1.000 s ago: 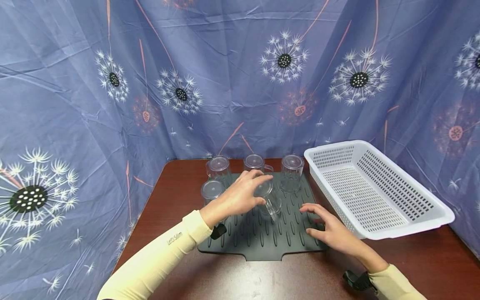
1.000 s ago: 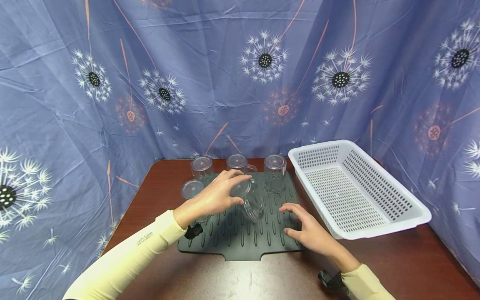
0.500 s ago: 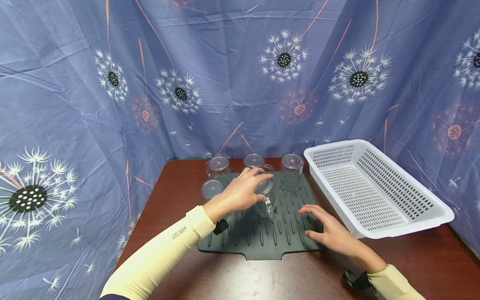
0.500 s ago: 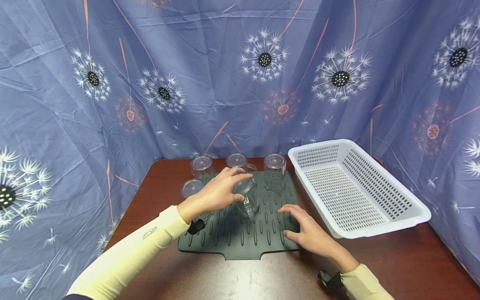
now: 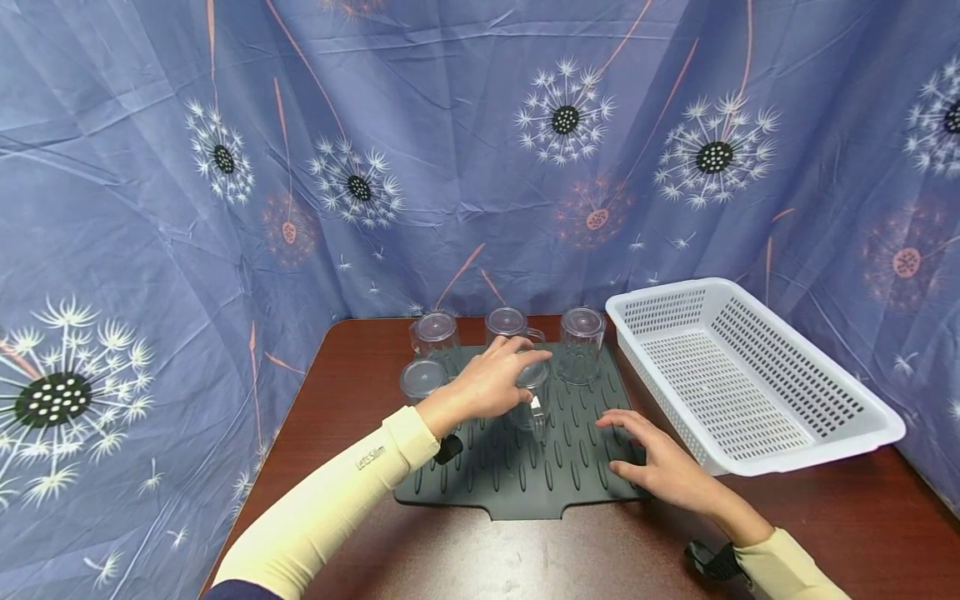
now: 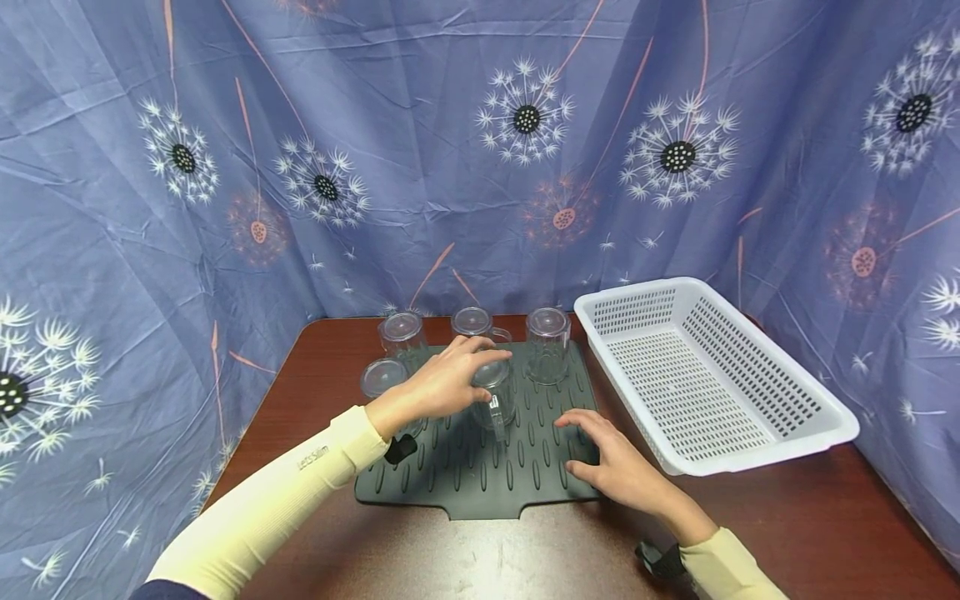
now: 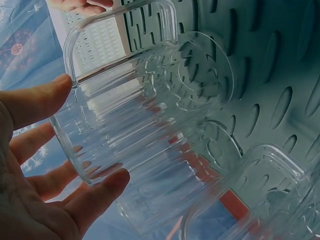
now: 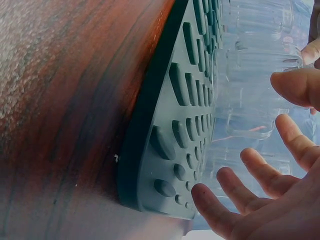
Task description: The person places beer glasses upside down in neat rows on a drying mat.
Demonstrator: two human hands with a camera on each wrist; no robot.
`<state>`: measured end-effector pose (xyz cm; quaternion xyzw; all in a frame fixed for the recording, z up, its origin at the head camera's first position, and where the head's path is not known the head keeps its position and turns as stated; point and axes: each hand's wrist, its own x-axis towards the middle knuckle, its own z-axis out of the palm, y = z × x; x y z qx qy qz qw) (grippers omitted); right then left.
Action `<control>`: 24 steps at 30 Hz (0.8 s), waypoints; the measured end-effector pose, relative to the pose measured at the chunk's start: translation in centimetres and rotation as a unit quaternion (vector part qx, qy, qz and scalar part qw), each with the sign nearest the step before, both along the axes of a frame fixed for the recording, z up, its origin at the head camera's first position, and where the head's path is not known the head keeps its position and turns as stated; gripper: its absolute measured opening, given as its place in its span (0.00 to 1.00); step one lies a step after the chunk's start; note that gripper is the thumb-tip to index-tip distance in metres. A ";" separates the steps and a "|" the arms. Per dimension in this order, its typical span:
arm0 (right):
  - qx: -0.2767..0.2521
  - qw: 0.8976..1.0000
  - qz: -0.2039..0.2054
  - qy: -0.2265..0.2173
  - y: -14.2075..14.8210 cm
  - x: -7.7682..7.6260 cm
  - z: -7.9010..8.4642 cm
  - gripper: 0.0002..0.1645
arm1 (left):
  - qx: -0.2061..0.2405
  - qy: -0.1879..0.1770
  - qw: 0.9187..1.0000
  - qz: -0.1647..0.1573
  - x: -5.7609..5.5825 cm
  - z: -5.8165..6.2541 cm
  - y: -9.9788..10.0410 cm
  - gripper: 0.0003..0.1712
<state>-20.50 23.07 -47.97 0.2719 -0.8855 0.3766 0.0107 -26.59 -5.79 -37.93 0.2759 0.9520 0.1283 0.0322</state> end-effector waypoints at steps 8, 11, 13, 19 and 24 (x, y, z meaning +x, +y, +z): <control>-0.004 1.000 0.001 -0.005 0.1 0.0 0.0 0.33 | 0.002 -0.010 1.000 -0.005 -0.4 -0.3 0.1 0.42; -0.004 1.000 0.000 -0.003 0.1 0.0 0.0 0.33 | 0.003 -0.013 1.000 -0.008 -0.6 -0.3 0.1 0.41; -0.001 1.000 -0.001 -0.001 0.1 0.0 -0.1 0.33 | 0.003 -0.016 1.000 -0.009 -0.7 -0.4 0.1 0.41; 0.006 1.000 -0.004 0.001 0.0 0.0 0.0 0.32 | 0.001 -0.022 1.000 -0.018 -0.9 -0.4 0.2 0.39; 0.006 1.000 -0.007 0.005 0.0 -0.1 0.0 0.33 | -0.005 -0.024 0.999 -0.022 -1.0 -0.4 0.3 0.39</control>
